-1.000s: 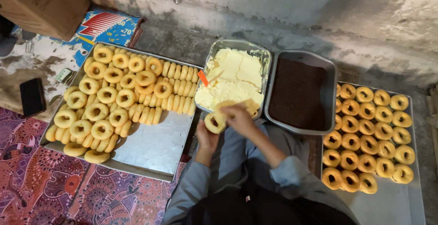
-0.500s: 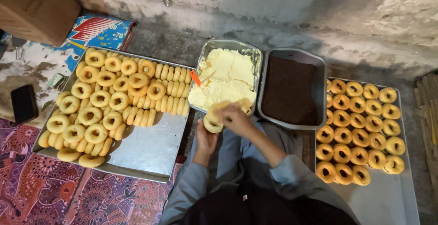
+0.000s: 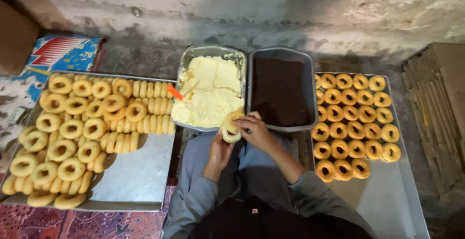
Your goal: The person picks plain donuts from a tray, fills them with a white cream using a small tool, and then dips them into a dark topping before placing them on a separate tray. The process is repeated for multiple donuts.
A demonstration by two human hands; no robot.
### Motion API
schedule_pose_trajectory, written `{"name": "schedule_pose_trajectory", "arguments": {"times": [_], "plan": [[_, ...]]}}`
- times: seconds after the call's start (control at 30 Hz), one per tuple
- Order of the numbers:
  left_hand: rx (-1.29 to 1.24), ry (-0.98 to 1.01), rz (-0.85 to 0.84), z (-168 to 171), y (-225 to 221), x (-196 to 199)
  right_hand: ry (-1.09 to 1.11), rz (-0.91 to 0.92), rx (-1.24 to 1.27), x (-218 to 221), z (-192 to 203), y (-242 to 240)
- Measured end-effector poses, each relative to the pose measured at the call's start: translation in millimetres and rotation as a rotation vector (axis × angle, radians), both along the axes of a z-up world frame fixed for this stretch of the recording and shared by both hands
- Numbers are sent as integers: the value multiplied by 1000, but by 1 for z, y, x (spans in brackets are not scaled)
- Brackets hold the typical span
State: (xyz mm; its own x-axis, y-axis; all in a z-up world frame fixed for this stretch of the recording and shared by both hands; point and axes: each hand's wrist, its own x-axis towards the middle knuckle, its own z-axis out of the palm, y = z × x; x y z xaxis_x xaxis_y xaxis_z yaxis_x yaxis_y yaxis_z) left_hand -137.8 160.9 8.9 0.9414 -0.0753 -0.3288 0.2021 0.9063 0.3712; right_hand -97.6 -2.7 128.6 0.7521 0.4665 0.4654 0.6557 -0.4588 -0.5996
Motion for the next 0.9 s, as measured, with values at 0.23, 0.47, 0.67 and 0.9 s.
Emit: {"name": "schedule_pose_trajectory", "arguments": {"times": [0.23, 0.47, 0.67, 0.9], "plan": [[57, -6, -126, -17, -55, 50, 53, -305, -59, 41, -45, -111], [1434, -396, -74, -2, -132, 120, 388, -693, 16, 96, -109, -184], [1954, -963, 58, 9, -140, 151, 1232, -678, 1329, 94, -125, -207], [623, 82, -192, -15, -162, 152, 590, -550, 853, 77, -90, -172]]}}
